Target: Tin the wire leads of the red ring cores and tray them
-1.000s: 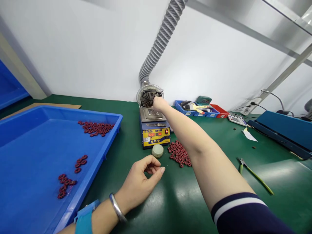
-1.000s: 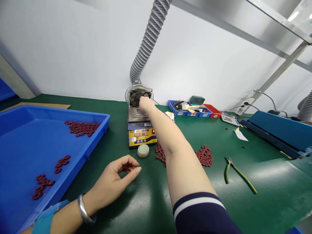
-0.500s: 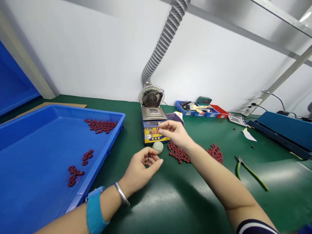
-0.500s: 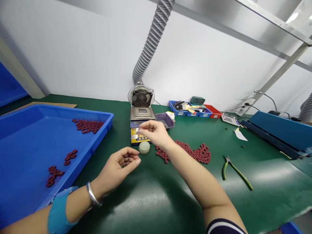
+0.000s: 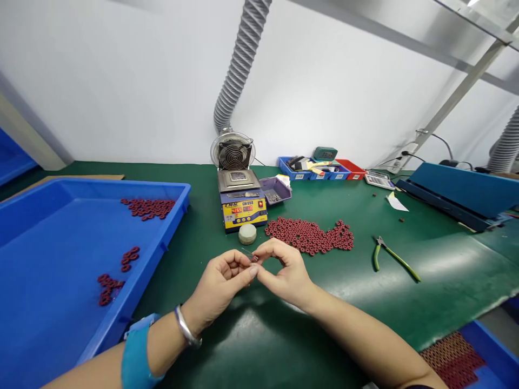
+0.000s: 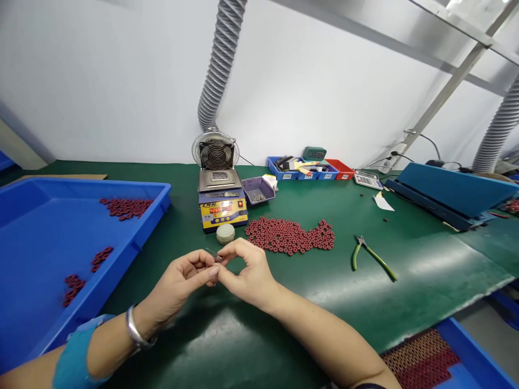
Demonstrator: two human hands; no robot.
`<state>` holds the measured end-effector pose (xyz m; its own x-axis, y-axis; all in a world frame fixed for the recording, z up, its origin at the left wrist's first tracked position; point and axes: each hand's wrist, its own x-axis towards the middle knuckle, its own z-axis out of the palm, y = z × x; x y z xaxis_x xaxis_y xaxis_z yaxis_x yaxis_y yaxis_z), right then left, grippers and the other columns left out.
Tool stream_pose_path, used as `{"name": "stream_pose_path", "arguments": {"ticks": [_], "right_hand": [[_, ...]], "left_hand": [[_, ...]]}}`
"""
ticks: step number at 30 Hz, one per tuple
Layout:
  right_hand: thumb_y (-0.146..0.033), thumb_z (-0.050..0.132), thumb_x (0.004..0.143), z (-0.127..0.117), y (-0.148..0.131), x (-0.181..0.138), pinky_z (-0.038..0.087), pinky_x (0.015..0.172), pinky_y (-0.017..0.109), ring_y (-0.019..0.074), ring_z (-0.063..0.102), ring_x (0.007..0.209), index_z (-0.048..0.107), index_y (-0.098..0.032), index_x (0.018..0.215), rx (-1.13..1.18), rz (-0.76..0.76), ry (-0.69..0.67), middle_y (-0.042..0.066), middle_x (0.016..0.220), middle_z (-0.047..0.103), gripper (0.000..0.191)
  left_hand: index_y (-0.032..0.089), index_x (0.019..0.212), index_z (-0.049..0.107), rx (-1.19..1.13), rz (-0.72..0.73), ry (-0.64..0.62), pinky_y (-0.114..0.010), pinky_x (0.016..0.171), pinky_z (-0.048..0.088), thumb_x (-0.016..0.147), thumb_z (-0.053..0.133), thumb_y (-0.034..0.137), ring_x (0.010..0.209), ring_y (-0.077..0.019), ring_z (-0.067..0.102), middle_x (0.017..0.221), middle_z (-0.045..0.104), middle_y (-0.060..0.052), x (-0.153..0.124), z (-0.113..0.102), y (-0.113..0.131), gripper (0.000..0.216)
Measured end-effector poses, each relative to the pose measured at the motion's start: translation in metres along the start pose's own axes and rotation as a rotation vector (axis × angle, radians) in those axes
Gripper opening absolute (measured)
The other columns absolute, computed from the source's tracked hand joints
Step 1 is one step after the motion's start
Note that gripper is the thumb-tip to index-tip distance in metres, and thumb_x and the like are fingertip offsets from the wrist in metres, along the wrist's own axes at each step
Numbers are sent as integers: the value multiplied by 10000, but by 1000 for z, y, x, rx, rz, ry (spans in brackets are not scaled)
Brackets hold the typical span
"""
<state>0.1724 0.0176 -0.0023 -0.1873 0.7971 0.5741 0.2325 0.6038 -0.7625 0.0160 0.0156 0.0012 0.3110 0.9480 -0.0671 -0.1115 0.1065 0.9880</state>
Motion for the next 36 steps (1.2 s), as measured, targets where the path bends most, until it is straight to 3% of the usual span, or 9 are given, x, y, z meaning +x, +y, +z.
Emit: {"name": "stream_pose_path", "arguments": {"ticks": [6, 10, 13, 16, 20, 27, 36], "right_hand": [[-153, 558, 775, -16, 12, 17, 496, 742, 291, 151, 597, 796, 585, -201, 838, -146, -135, 13, 28, 830, 627, 83], [-132, 489, 794, -35, 43, 70, 470, 774, 283, 155, 570, 831, 551, -199, 827, -379, -210, -14, 35, 850, 588, 97], [-91, 448, 788, -43, 65, 119, 450, 762, 261, 153, 556, 839, 540, -176, 862, -682, -187, -95, 49, 888, 571, 146], [-91, 428, 803, -40, 78, 160, 430, 727, 262, 171, 556, 857, 553, -162, 918, -887, -157, -163, 71, 958, 572, 184], [-95, 421, 821, -26, 88, 195, 401, 697, 284, 203, 550, 859, 578, -169, 939, -983, -163, -219, 85, 1001, 574, 211], [-75, 405, 849, -7, 103, 223, 386, 692, 295, 211, 546, 857, 585, -154, 957, -1119, -182, -346, 108, 1022, 577, 224], [-54, 384, 855, 6, 106, 223, 390, 763, 331, 249, 532, 974, 585, -129, 938, -1103, -206, -460, 150, 1046, 574, 231]], "left_hand": [[152, 766, 555, 107, -37, 3, -231, 611, 452, 672, 735, 343, 620, -105, 530, 668, 564, 30, -2, 0, -6, 279], [155, 783, 550, 208, -39, -29, -239, 602, 445, 691, 708, 353, 613, -109, 526, 663, 559, 25, 0, 0, -8, 269], [162, 784, 539, 338, 0, -57, -252, 580, 446, 714, 672, 349, 594, -117, 522, 669, 562, 18, 3, -3, -7, 240], [172, 772, 535, 517, 106, -69, -270, 595, 458, 720, 649, 317, 603, -130, 537, 697, 581, 6, 8, -9, -4, 191], [176, 753, 537, 648, 166, -63, -264, 582, 448, 726, 624, 304, 612, -140, 542, 697, 587, 0, 15, -17, -4, 157], [173, 746, 545, 635, 166, -115, -258, 568, 437, 727, 610, 288, 592, -136, 543, 690, 594, 1, 19, -19, -11, 133], [176, 768, 565, 633, 179, -132, -258, 571, 432, 722, 625, 302, 605, -142, 568, 719, 626, -10, 19, -20, -13, 147]]}}
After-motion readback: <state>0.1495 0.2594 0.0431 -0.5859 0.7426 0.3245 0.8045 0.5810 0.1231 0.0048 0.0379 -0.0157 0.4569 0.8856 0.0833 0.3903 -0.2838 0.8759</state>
